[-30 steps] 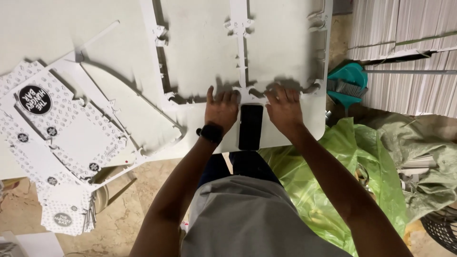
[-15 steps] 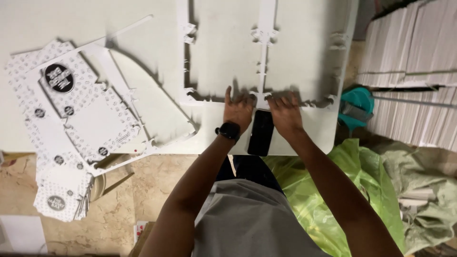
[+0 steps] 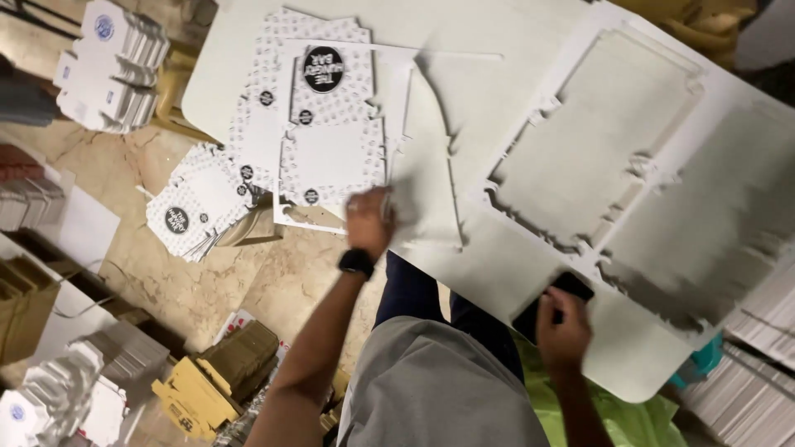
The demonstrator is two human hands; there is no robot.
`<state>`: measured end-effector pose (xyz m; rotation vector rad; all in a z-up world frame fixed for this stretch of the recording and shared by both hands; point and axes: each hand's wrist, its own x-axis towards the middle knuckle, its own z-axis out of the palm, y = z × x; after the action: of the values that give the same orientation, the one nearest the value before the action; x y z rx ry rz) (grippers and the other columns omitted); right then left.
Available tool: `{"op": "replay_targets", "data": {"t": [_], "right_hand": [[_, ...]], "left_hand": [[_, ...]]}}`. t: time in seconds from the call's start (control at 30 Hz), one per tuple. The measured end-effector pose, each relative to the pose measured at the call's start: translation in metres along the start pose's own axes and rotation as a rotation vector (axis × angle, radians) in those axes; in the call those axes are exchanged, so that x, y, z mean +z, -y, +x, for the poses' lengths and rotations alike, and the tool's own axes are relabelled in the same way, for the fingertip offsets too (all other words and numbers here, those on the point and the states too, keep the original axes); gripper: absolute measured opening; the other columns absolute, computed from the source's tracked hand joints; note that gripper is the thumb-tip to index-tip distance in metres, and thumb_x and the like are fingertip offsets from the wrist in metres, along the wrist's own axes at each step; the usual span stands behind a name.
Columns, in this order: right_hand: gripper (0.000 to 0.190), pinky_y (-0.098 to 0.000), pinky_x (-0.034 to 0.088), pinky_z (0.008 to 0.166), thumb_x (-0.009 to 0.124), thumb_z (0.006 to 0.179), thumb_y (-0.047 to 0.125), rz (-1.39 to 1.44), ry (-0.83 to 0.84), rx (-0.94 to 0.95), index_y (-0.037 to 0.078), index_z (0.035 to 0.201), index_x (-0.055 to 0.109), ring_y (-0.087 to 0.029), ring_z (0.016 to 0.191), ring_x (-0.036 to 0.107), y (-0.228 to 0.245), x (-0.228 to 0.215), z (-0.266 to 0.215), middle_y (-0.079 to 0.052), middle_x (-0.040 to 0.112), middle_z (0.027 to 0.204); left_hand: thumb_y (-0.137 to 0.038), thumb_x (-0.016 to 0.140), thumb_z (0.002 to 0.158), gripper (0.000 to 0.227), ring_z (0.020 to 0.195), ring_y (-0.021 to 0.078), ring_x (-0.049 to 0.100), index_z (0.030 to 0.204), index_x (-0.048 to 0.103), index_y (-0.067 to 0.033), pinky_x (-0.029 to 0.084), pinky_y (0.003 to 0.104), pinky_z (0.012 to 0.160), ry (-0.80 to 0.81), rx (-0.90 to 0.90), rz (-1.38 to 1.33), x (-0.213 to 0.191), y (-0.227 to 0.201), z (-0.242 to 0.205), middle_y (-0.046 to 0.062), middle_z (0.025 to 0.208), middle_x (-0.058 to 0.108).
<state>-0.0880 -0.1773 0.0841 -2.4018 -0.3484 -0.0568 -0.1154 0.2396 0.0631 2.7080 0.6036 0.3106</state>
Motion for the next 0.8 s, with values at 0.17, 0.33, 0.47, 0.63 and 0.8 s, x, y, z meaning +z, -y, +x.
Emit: {"op": "replay_targets", "data": {"t": [0.17, 0.33, 0.47, 0.63, 0.8], "right_hand": [[0.014, -0.0370, 0.060, 0.081, 0.071, 0.098, 0.013, 0.076, 0.129, -0.180, 0.005, 0.110, 0.075, -0.025, 0.089, 0.073, 0.115, 0.071, 0.075, -0.009, 0.072, 0.099], [0.023, -0.0395, 0.061, 0.080, 0.076, 0.097, 0.019, -0.160, 0.125, -0.225, 0.007, 0.116, 0.071, -0.027, 0.093, 0.074, 0.187, 0.159, 0.186, -0.010, 0.070, 0.101], [0.041, -0.0525, 0.059, 0.086, 0.074, 0.093, 0.017, -0.319, 0.401, 0.197, 0.000, 0.125, 0.056, -0.042, 0.104, 0.070, 0.194, 0.225, 0.242, -0.022, 0.066, 0.111], [0.025, -0.0551, 0.058, 0.082, 0.063, 0.095, 0.008, -0.263, 0.418, 0.338, 0.004, 0.118, 0.056, -0.044, 0.097, 0.073, 0.211, 0.235, 0.244, -0.021, 0.069, 0.100], [0.037, -0.0574, 0.052, 0.074, 0.060, 0.088, 0.024, 0.178, 0.220, 0.585, 0.014, 0.122, 0.050, -0.039, 0.086, 0.071, 0.212, 0.195, 0.209, -0.018, 0.069, 0.099]], "left_hand": [[-0.018, 0.069, 0.094, 0.036, 0.107, 0.0303, 0.069, 0.130, 0.066, -0.0152, 0.053, 0.049, 0.095, -0.126, -0.313, 0.168, -0.039, 0.142, 0.053, 0.009, 0.116, 0.074], [-0.032, 0.077, 0.093, 0.059, 0.117, 0.0385, 0.058, 0.141, 0.046, -0.0175, 0.052, 0.056, 0.093, -0.040, -0.601, 0.190, -0.051, 0.218, 0.120, 0.012, 0.128, 0.053], [-0.041, 0.088, 0.081, 0.074, 0.113, 0.0460, 0.060, 0.136, 0.043, -0.0234, 0.054, 0.060, 0.093, 0.131, -0.707, 0.000, -0.056, 0.228, 0.144, 0.012, 0.127, 0.044], [-0.039, 0.086, 0.082, 0.060, 0.101, 0.0372, 0.071, 0.123, 0.045, -0.0262, 0.057, 0.050, 0.088, 0.232, -0.725, -0.183, -0.030, 0.259, 0.140, 0.005, 0.106, 0.059], [-0.027, 0.086, 0.080, 0.053, 0.103, 0.0430, 0.067, 0.117, 0.049, -0.0171, 0.057, 0.050, 0.091, 0.109, -0.625, 0.040, -0.036, 0.251, 0.140, 0.011, 0.113, 0.055]]}}
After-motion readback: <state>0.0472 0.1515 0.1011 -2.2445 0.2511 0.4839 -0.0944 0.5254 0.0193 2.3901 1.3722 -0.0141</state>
